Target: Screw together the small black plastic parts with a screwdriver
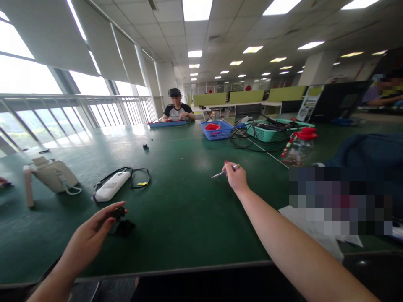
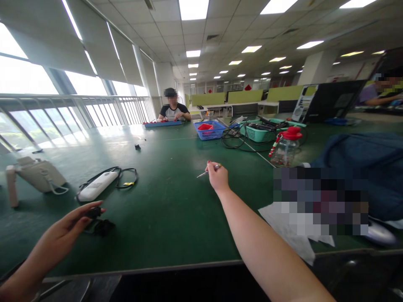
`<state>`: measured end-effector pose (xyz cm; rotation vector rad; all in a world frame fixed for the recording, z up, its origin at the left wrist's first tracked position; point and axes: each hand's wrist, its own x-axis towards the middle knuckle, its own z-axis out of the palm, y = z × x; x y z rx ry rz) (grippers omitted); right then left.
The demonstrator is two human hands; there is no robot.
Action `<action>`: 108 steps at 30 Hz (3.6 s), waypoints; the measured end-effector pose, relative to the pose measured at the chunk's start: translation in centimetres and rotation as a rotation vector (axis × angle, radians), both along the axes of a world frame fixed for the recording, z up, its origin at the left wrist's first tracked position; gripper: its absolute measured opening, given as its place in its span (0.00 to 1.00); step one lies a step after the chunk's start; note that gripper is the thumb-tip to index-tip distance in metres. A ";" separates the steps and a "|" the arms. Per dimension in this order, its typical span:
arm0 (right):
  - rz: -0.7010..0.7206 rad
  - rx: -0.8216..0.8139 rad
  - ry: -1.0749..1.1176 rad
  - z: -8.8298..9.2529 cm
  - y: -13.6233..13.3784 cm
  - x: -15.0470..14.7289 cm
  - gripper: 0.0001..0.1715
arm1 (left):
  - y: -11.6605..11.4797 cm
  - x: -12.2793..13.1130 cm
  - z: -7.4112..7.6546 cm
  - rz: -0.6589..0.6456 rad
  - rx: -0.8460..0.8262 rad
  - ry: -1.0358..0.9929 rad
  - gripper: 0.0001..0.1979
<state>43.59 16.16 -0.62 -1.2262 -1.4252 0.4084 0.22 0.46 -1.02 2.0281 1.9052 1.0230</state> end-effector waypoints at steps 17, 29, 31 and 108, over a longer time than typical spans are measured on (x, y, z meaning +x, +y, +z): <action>0.004 -0.001 -0.006 0.0 -0.1 -0.2 0.29 | -1.3 0.5 -1.5 0.163 -0.030 -0.148 0.20; 0.016 -0.002 -0.026 0.3 -0.4 -0.4 0.27 | -1.2 1.4 -0.7 0.054 -0.052 -0.122 0.16; 0.023 -0.006 -0.039 0.3 -0.4 -0.4 0.27 | -1.0 1.1 -0.7 0.004 -0.081 -0.117 0.16; 0.034 0.003 -0.098 0.1 -0.3 -0.6 0.25 | -0.7 -2.3 -2.3 0.125 0.027 0.273 0.24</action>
